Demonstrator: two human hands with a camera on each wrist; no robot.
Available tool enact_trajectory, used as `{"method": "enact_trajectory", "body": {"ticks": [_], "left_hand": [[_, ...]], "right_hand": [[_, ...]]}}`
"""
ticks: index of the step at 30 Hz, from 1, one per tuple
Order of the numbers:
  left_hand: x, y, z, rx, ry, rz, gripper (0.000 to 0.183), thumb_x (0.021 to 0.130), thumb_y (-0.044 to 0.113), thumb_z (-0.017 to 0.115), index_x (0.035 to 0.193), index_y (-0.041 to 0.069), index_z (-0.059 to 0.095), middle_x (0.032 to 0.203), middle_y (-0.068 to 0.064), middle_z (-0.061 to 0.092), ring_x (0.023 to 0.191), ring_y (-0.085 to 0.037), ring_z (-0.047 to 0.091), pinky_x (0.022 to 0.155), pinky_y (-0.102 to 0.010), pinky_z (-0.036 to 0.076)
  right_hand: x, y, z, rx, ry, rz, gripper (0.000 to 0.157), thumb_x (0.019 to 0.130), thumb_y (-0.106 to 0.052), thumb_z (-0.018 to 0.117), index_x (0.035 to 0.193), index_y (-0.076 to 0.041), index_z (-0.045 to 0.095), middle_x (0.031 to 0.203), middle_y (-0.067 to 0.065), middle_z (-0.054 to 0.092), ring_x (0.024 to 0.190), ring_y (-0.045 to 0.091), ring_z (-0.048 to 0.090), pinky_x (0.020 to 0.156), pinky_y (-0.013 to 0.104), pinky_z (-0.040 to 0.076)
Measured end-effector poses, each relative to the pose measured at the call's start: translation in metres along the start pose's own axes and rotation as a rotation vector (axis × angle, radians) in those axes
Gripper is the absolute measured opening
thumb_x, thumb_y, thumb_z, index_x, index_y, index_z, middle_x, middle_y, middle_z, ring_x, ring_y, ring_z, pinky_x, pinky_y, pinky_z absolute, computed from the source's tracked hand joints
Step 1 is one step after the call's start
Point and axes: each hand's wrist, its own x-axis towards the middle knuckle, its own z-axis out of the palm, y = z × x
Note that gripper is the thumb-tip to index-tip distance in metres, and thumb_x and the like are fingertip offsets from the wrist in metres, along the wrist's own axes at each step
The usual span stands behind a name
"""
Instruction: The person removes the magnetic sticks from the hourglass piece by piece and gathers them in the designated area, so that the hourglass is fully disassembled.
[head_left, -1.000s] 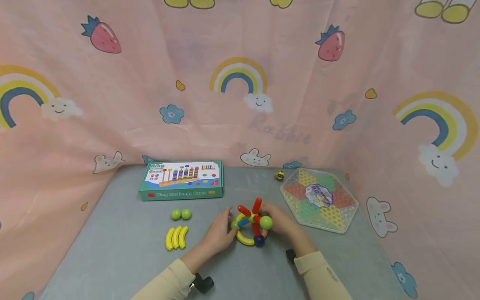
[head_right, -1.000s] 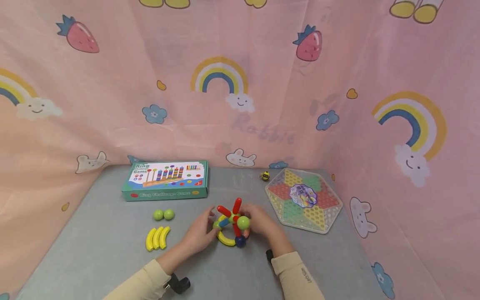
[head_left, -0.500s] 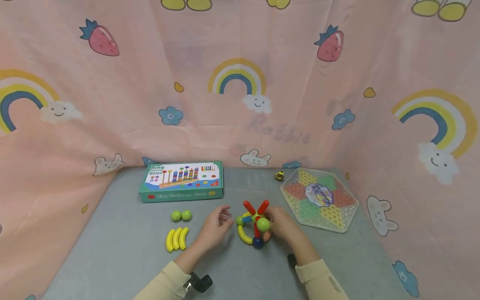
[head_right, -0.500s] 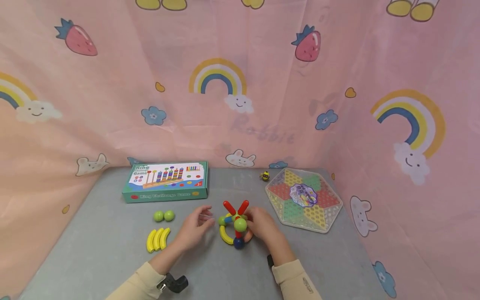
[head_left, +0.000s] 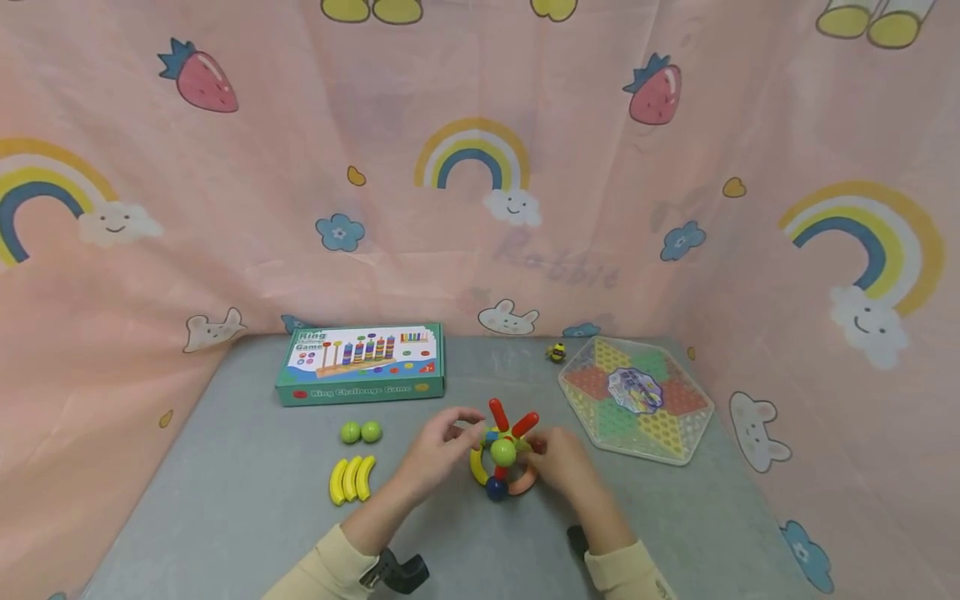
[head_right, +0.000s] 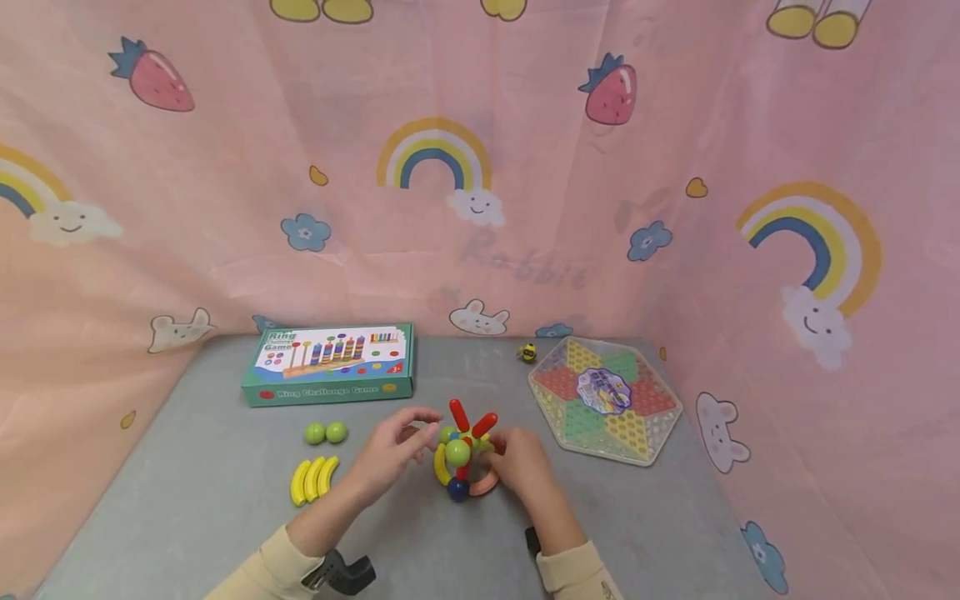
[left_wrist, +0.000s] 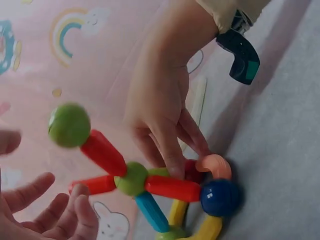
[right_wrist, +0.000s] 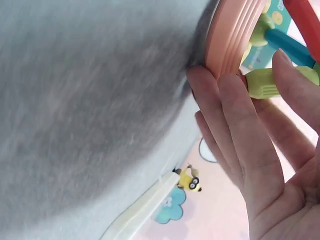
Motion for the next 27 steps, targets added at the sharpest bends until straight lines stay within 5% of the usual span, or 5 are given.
{"method": "enact_trajectory", "body": {"ticks": [4,9,17,27], "left_hand": [[-0.004,0.01,0.009,0.126,-0.015,0.047,0.043,0.09,0.037,0.075,0.126,0.016,0.064,0.118,-0.004,0.057,0.098,-0.02,0.063,0.075,-0.024,0.056],[-0.004,0.018,0.018,0.16,-0.011,0.018,0.043,0.083,0.034,0.083,0.119,0.017,0.066,0.121,-0.006,0.057,0.097,-0.017,0.061,0.073,-0.022,0.056],[-0.004,0.017,0.017,0.101,-0.042,0.058,0.03,0.088,0.029,0.079,0.109,0.012,0.068,0.107,-0.002,0.064,0.092,-0.016,0.065,0.077,-0.022,0.056],[-0.003,0.016,0.01,-0.018,-0.068,-0.001,0.031,0.09,0.027,0.077,0.112,0.008,0.07,0.11,-0.008,0.069,0.092,-0.02,0.07,0.074,-0.025,0.059]], "right_hand": [[-0.002,-0.001,0.001,0.019,0.014,0.014,0.031,0.083,-0.026,0.084,0.107,-0.008,0.078,0.1,0.006,0.074,0.093,0.023,0.065,0.083,0.047,0.055],[-0.003,-0.002,0.002,0.028,0.028,-0.008,0.027,0.084,-0.026,0.082,0.105,-0.008,0.078,0.099,0.007,0.075,0.092,0.024,0.066,0.083,0.048,0.056],[-0.002,-0.002,0.005,0.035,0.032,0.007,0.029,0.085,-0.028,0.082,0.106,-0.008,0.079,0.101,0.008,0.076,0.096,0.026,0.067,0.085,0.049,0.057],[-0.001,-0.002,0.003,0.044,0.002,-0.002,0.03,0.084,-0.027,0.082,0.107,-0.008,0.079,0.103,0.007,0.076,0.096,0.025,0.067,0.085,0.048,0.056]]}}
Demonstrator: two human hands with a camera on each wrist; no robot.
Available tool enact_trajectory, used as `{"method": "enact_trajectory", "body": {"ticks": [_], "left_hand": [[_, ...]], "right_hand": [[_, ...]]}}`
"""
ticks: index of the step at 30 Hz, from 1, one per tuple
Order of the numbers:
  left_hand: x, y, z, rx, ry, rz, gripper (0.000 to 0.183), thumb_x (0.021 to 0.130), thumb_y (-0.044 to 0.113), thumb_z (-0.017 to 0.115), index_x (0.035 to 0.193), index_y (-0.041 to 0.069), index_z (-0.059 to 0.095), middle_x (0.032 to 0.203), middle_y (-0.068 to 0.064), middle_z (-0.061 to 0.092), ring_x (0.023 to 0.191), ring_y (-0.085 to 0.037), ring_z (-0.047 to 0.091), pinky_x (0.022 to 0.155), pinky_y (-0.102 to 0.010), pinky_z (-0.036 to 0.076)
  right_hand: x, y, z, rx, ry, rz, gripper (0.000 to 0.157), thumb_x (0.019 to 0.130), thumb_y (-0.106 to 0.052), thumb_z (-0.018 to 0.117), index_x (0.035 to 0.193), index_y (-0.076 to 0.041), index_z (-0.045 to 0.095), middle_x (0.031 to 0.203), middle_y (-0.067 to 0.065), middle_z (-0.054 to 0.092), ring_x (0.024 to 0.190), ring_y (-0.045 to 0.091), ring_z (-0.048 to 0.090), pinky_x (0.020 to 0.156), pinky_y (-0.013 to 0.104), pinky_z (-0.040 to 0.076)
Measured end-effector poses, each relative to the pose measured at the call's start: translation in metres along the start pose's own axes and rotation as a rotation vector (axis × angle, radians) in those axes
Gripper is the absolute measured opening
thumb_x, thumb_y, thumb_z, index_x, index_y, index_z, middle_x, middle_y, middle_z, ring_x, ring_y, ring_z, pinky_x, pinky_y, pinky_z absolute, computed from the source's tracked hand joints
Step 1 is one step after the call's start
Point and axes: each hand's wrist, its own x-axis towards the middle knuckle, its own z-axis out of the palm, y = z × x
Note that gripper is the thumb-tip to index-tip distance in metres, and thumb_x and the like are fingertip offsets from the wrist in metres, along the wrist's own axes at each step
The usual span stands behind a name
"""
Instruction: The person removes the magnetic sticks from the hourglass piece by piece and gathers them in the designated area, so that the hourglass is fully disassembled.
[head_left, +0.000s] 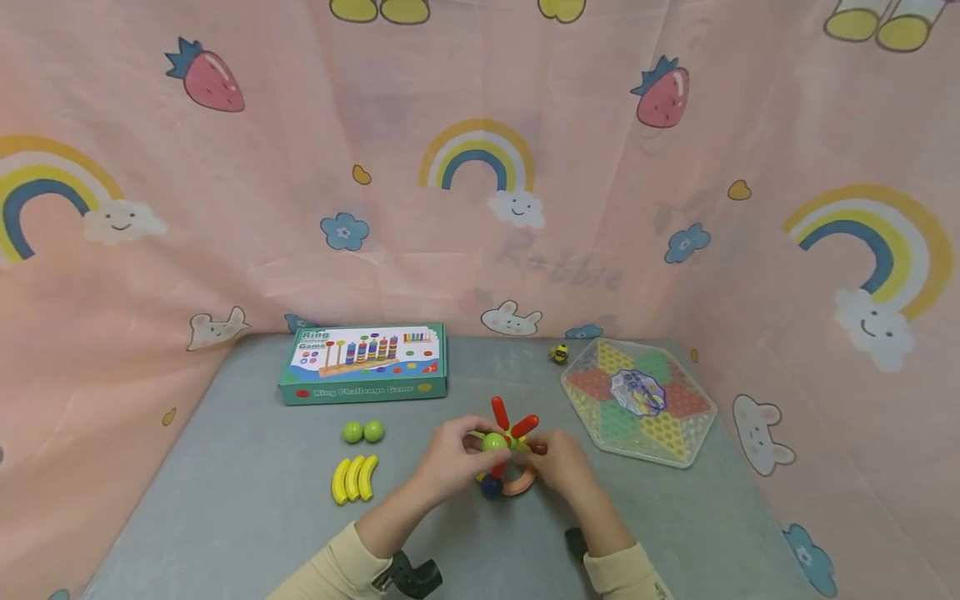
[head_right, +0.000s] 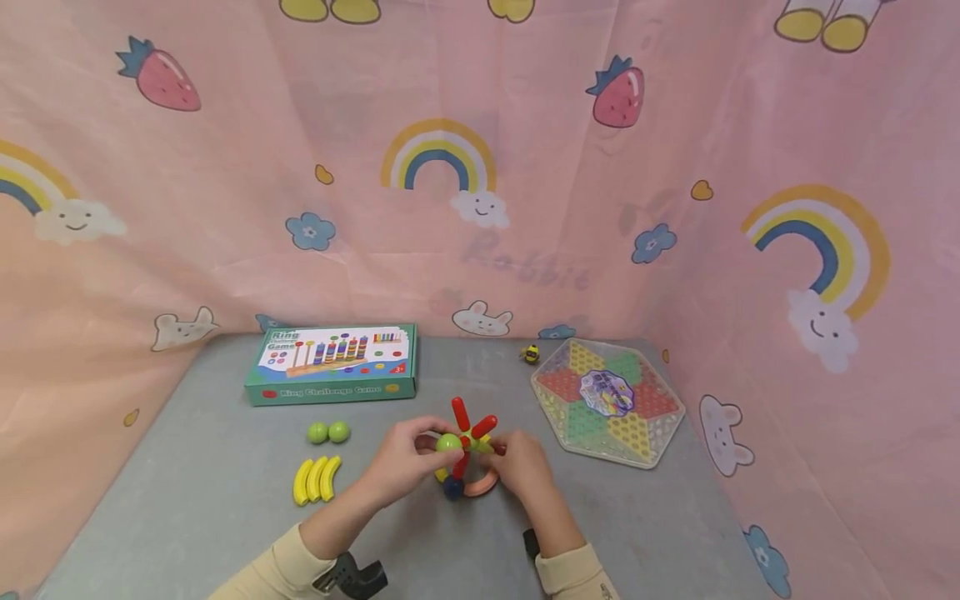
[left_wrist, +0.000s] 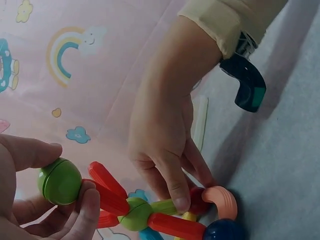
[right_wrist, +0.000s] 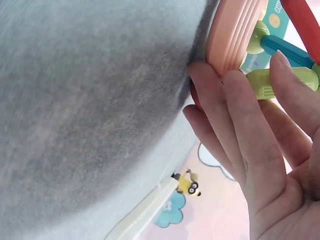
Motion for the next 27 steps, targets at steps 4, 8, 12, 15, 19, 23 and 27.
{"method": "enact_trajectory", "body": {"ticks": [4,8,12,15,19,23,27], "left_hand": [[0.0,0.0,-0.003,-0.053,-0.01,-0.038,0.031,0.091,0.027,0.076,0.113,0.007,0.072,0.109,-0.008,0.071,0.09,-0.02,0.07,0.072,-0.026,0.058],[0.0,0.0,-0.006,-0.074,-0.013,-0.051,0.034,0.091,0.03,0.075,0.116,0.007,0.072,0.108,-0.007,0.072,0.09,-0.018,0.07,0.074,-0.028,0.057],[0.0,0.0,-0.009,-0.022,0.027,0.014,0.034,0.091,0.027,0.076,0.119,0.009,0.071,0.114,-0.005,0.07,0.098,-0.019,0.069,0.081,-0.028,0.059],[-0.002,-0.001,-0.012,0.04,0.083,0.079,0.032,0.089,0.022,0.079,0.119,0.013,0.071,0.116,-0.003,0.068,0.103,-0.019,0.069,0.086,-0.029,0.059],[-0.004,-0.003,-0.016,0.09,0.135,0.121,0.034,0.087,0.015,0.08,0.119,0.016,0.072,0.117,-0.003,0.068,0.105,-0.02,0.069,0.09,-0.036,0.059],[-0.005,-0.006,-0.02,0.106,0.166,0.108,0.039,0.085,0.012,0.082,0.122,0.013,0.068,0.119,-0.007,0.068,0.108,-0.024,0.067,0.092,-0.04,0.058],[-0.006,-0.008,-0.025,0.108,0.195,0.08,0.039,0.083,0.012,0.084,0.118,0.012,0.067,0.117,-0.008,0.068,0.11,-0.026,0.066,0.094,-0.044,0.057]], "right_hand": [[-0.001,-0.003,0.0,0.008,-0.017,0.003,0.03,0.085,-0.028,0.081,0.109,-0.009,0.079,0.103,0.006,0.077,0.091,0.02,0.067,0.081,0.043,0.057],[-0.001,-0.003,0.0,-0.002,-0.015,0.014,0.03,0.085,-0.027,0.082,0.108,-0.008,0.079,0.101,0.005,0.077,0.087,0.017,0.064,0.078,0.04,0.056],[0.0,-0.001,0.0,-0.014,-0.003,-0.006,0.028,0.085,-0.026,0.082,0.107,-0.009,0.08,0.098,0.004,0.077,0.084,0.018,0.062,0.078,0.04,0.054],[0.0,0.0,0.001,-0.008,-0.003,-0.017,0.028,0.085,-0.026,0.082,0.107,-0.009,0.08,0.1,0.004,0.077,0.083,0.016,0.063,0.077,0.039,0.055],[0.0,0.0,0.001,-0.01,-0.003,0.0,0.028,0.085,-0.026,0.082,0.107,-0.01,0.08,0.101,0.004,0.078,0.081,0.014,0.063,0.072,0.035,0.054],[-0.001,-0.001,0.0,-0.012,-0.014,0.013,0.029,0.085,-0.026,0.082,0.108,-0.009,0.08,0.103,0.005,0.078,0.08,0.015,0.061,0.071,0.034,0.053],[-0.001,-0.001,0.0,-0.011,-0.026,0.008,0.03,0.084,-0.026,0.082,0.109,-0.009,0.08,0.106,0.007,0.077,0.088,0.018,0.066,0.077,0.038,0.057]]}}
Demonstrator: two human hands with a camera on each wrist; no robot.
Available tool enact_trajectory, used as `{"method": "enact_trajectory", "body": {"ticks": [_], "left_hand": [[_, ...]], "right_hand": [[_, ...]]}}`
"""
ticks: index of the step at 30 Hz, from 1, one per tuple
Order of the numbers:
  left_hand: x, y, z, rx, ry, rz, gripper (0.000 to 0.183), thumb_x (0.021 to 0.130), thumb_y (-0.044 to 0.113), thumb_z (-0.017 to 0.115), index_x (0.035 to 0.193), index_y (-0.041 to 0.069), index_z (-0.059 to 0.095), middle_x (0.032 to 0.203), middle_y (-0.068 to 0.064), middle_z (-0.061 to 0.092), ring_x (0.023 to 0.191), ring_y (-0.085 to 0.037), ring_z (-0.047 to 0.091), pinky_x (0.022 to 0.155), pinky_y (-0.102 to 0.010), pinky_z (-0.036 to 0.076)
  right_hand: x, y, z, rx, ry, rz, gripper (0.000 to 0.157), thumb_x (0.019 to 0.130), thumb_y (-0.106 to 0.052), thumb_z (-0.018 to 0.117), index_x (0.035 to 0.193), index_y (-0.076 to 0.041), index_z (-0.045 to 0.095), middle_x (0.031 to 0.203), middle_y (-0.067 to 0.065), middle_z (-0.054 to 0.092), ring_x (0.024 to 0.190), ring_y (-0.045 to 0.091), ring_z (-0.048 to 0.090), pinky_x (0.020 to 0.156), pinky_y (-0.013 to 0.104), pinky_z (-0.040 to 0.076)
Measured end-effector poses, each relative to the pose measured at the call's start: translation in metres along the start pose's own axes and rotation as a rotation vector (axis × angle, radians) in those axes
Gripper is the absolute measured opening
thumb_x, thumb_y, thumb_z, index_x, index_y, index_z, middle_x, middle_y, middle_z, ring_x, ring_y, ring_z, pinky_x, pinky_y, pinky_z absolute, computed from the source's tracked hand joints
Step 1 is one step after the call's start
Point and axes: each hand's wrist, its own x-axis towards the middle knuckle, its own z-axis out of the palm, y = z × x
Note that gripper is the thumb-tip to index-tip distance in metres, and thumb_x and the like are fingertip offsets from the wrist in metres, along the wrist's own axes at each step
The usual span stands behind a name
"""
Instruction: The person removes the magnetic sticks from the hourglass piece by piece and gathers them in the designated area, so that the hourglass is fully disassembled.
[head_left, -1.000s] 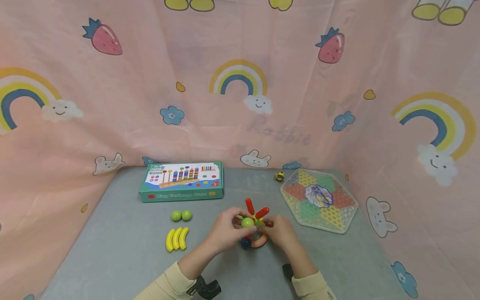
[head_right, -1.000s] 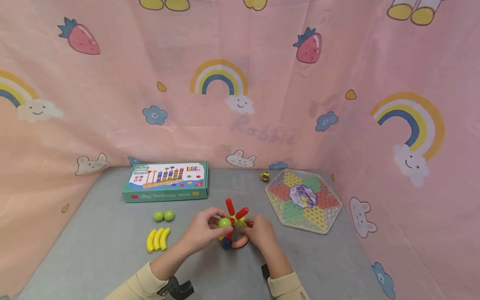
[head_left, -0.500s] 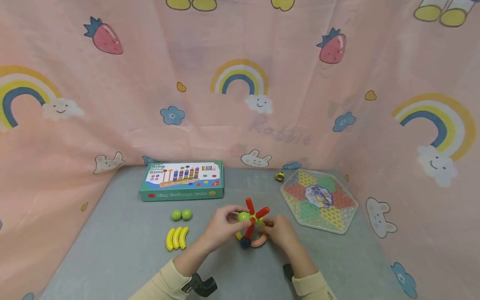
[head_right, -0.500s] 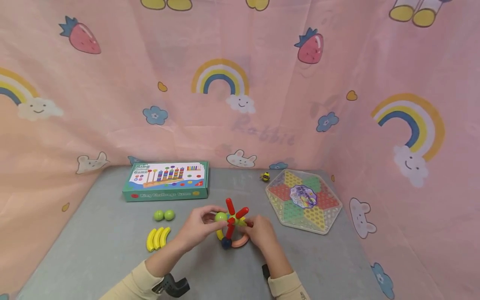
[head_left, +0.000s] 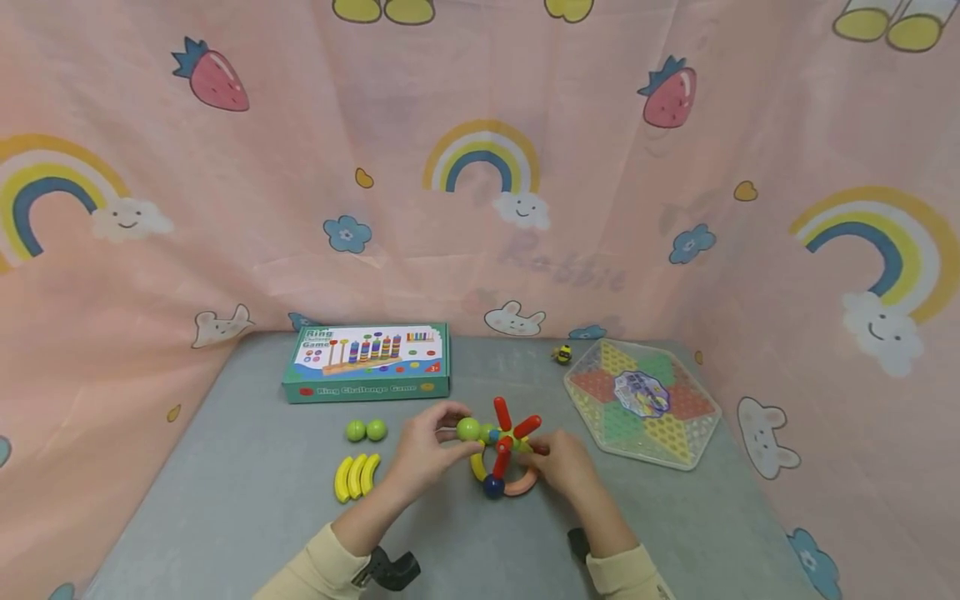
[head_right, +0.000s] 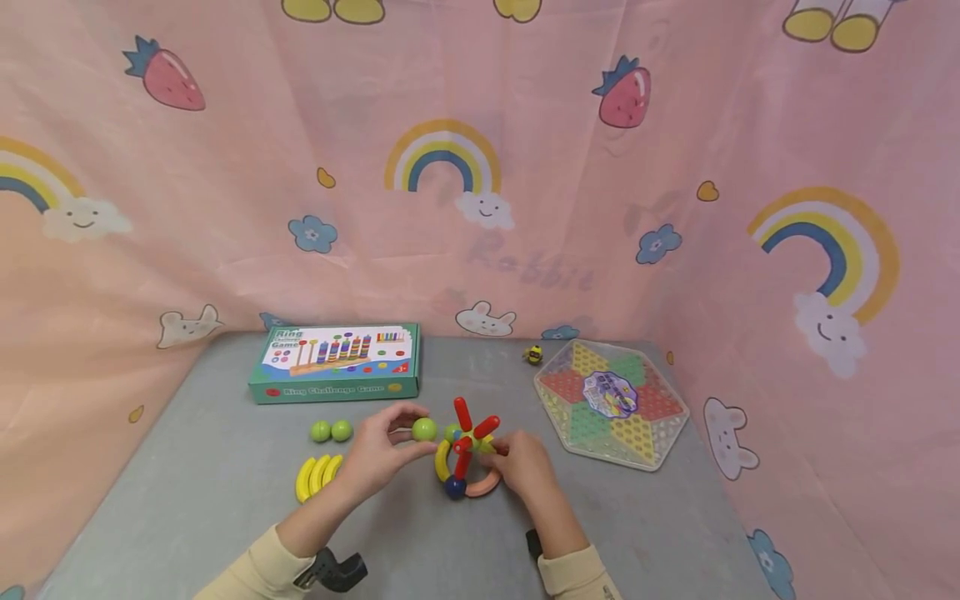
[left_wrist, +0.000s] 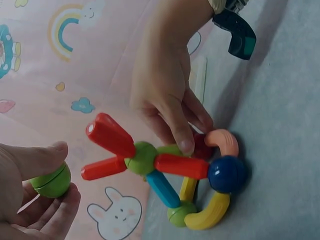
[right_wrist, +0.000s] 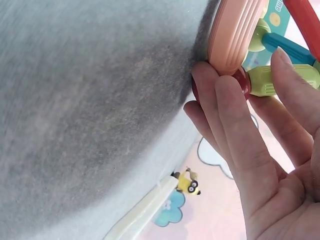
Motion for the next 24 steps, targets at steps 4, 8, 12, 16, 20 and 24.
{"method": "enact_trajectory", "body": {"ticks": [4,8,12,16,20,24], "left_hand": [[0.0,-0.001,-0.002,0.032,0.031,0.008,0.036,0.081,0.012,0.085,0.114,0.012,0.069,0.113,-0.005,0.067,0.107,-0.026,0.067,0.093,-0.046,0.057],[-0.001,-0.002,-0.004,0.109,0.068,0.037,0.034,0.081,0.015,0.086,0.112,0.016,0.071,0.11,0.0,0.068,0.104,-0.02,0.066,0.093,-0.042,0.057],[-0.001,-0.005,-0.005,0.189,0.107,0.055,0.034,0.079,0.022,0.087,0.11,0.021,0.073,0.108,0.006,0.069,0.102,-0.014,0.063,0.093,-0.04,0.055],[-0.001,-0.008,-0.008,0.205,0.121,0.041,0.035,0.079,0.022,0.087,0.112,0.021,0.073,0.109,0.006,0.069,0.103,-0.014,0.062,0.092,-0.038,0.055],[0.001,-0.013,-0.013,0.21,0.114,0.019,0.037,0.08,0.02,0.087,0.114,0.018,0.073,0.11,0.004,0.069,0.102,-0.016,0.063,0.09,-0.036,0.056],[0.006,-0.024,-0.015,0.231,0.117,0.013,0.037,0.079,0.016,0.087,0.114,0.014,0.074,0.109,0.001,0.068,0.099,-0.016,0.066,0.089,-0.037,0.058]], "right_hand": [[-0.001,0.0,0.0,-0.001,-0.001,-0.013,0.03,0.084,-0.026,0.082,0.108,-0.009,0.08,0.105,0.007,0.077,0.088,0.018,0.066,0.078,0.039,0.057],[-0.001,-0.001,0.0,0.004,-0.001,-0.01,0.029,0.084,-0.026,0.083,0.108,-0.009,0.08,0.102,0.005,0.078,0.081,0.015,0.061,0.072,0.035,0.055],[-0.001,-0.001,0.0,-0.003,0.006,-0.001,0.029,0.084,-0.026,0.083,0.108,-0.01,0.08,0.103,0.004,0.078,0.085,0.015,0.064,0.075,0.036,0.056],[-0.001,-0.003,0.0,-0.01,0.006,0.002,0.03,0.084,-0.027,0.083,0.108,-0.01,0.08,0.104,0.004,0.078,0.088,0.016,0.066,0.077,0.038,0.056],[-0.003,-0.003,-0.001,-0.006,0.001,0.007,0.029,0.084,-0.027,0.083,0.108,-0.01,0.08,0.103,0.004,0.077,0.085,0.015,0.064,0.075,0.037,0.056],[-0.002,-0.003,-0.002,-0.003,0.002,0.016,0.029,0.084,-0.026,0.082,0.108,-0.009,0.08,0.103,0.004,0.077,0.086,0.015,0.064,0.076,0.037,0.056]]}}
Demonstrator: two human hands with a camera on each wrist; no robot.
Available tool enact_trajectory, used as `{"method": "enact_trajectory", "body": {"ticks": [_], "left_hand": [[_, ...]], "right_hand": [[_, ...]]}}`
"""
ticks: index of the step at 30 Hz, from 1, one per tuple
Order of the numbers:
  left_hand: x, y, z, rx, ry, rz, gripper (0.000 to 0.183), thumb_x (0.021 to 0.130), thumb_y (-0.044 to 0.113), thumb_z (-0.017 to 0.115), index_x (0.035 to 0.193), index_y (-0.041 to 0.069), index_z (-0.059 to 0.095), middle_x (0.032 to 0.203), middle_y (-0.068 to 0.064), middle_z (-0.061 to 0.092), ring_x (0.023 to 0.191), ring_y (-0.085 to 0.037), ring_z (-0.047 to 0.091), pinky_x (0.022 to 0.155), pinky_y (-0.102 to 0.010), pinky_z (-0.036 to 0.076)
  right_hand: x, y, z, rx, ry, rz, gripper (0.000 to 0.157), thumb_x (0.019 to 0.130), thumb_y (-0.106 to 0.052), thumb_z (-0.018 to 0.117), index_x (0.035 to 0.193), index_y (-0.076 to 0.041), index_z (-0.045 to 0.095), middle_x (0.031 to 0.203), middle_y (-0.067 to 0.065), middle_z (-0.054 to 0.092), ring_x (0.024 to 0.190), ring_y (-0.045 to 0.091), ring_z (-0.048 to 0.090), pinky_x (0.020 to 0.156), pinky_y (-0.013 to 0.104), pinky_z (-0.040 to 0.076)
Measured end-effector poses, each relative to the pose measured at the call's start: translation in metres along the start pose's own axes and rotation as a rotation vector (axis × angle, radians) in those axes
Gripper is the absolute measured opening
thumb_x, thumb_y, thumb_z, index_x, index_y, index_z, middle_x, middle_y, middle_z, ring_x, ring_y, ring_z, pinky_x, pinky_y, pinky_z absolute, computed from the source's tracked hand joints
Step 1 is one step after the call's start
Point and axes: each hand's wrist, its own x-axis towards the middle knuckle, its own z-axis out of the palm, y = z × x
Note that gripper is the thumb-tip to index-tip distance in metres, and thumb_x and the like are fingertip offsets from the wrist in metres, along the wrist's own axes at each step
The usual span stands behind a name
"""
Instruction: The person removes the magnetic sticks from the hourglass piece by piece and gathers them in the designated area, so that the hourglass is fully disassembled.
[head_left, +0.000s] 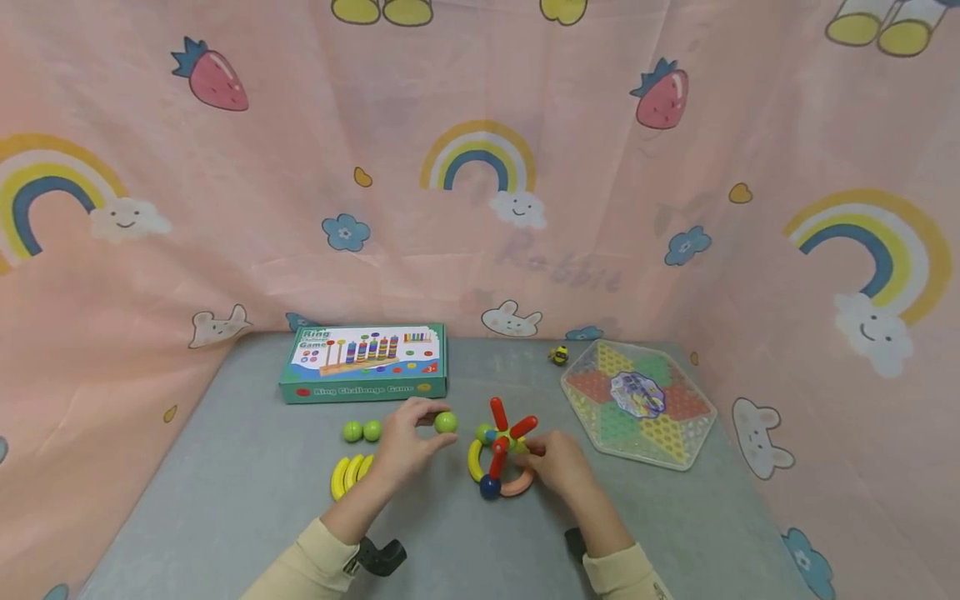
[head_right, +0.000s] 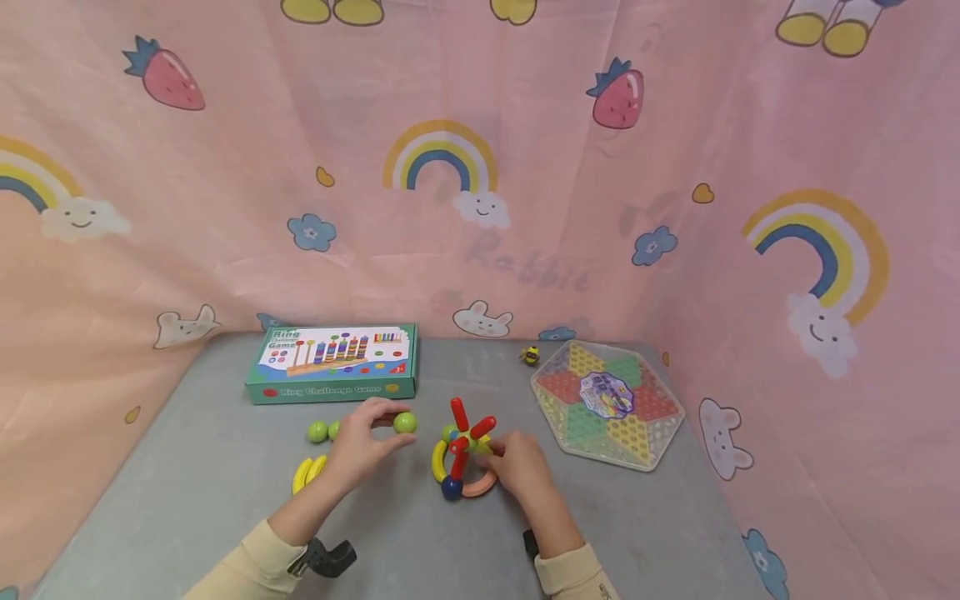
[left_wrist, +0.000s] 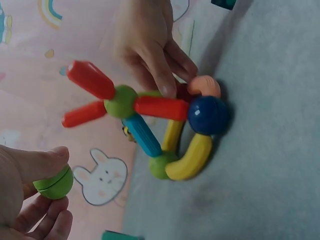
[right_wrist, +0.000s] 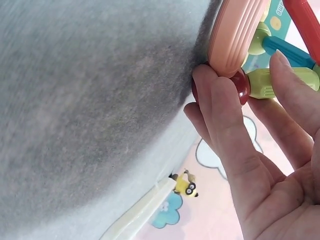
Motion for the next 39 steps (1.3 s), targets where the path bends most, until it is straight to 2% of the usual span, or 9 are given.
{"method": "enact_trajectory", "body": {"ticks": [4,10,15,22,29,39], "left_hand": [[0.003,-0.009,0.001,-0.007,-0.004,-0.033,0.039,0.079,0.013,0.087,0.116,0.012,0.073,0.11,-0.002,0.068,0.1,-0.019,0.067,0.09,-0.039,0.058],[0.004,-0.017,-0.001,-0.021,0.012,-0.084,0.044,0.079,0.011,0.086,0.12,0.006,0.07,0.115,-0.007,0.068,0.105,-0.025,0.066,0.095,-0.048,0.055],[0.005,-0.025,-0.006,0.006,0.027,-0.111,0.042,0.079,0.011,0.087,0.116,0.007,0.07,0.113,-0.007,0.07,0.105,-0.026,0.066,0.095,-0.049,0.055],[0.006,-0.032,-0.013,0.028,0.007,-0.129,0.041,0.079,0.012,0.086,0.117,0.007,0.07,0.114,-0.005,0.069,0.108,-0.028,0.064,0.096,-0.05,0.053],[0.012,-0.051,-0.02,0.185,0.012,-0.07,0.039,0.079,0.007,0.085,0.115,0.005,0.07,0.112,-0.008,0.067,0.108,-0.03,0.063,0.095,-0.048,0.054],[0.019,-0.074,-0.03,0.267,-0.025,-0.041,0.039,0.078,0.004,0.085,0.114,0.003,0.07,0.112,-0.01,0.068,0.106,-0.028,0.064,0.094,-0.048,0.054]], "right_hand": [[0.0,0.002,0.0,0.003,0.001,0.0,0.03,0.084,-0.026,0.082,0.109,-0.01,0.08,0.104,0.004,0.077,0.088,0.016,0.066,0.078,0.039,0.057],[0.001,0.002,0.0,0.001,-0.003,-0.013,0.032,0.085,-0.028,0.082,0.11,-0.01,0.079,0.105,0.004,0.077,0.085,0.015,0.063,0.076,0.037,0.056],[0.002,0.002,0.001,-0.012,0.003,-0.026,0.032,0.084,-0.028,0.082,0.11,-0.009,0.079,0.105,0.006,0.077,0.09,0.019,0.065,0.08,0.041,0.057],[0.003,0.003,0.002,-0.004,0.004,-0.022,0.032,0.083,-0.027,0.083,0.11,-0.008,0.079,0.104,0.006,0.077,0.09,0.018,0.064,0.081,0.041,0.057],[0.003,0.003,0.0,-0.003,0.009,-0.019,0.033,0.083,-0.027,0.083,0.109,-0.007,0.079,0.104,0.006,0.077,0.089,0.018,0.064,0.081,0.041,0.057],[-0.001,0.001,-0.001,-0.003,0.007,-0.012,0.033,0.082,-0.028,0.084,0.109,-0.009,0.08,0.102,0.005,0.077,0.085,0.017,0.063,0.078,0.039,0.057]]}}
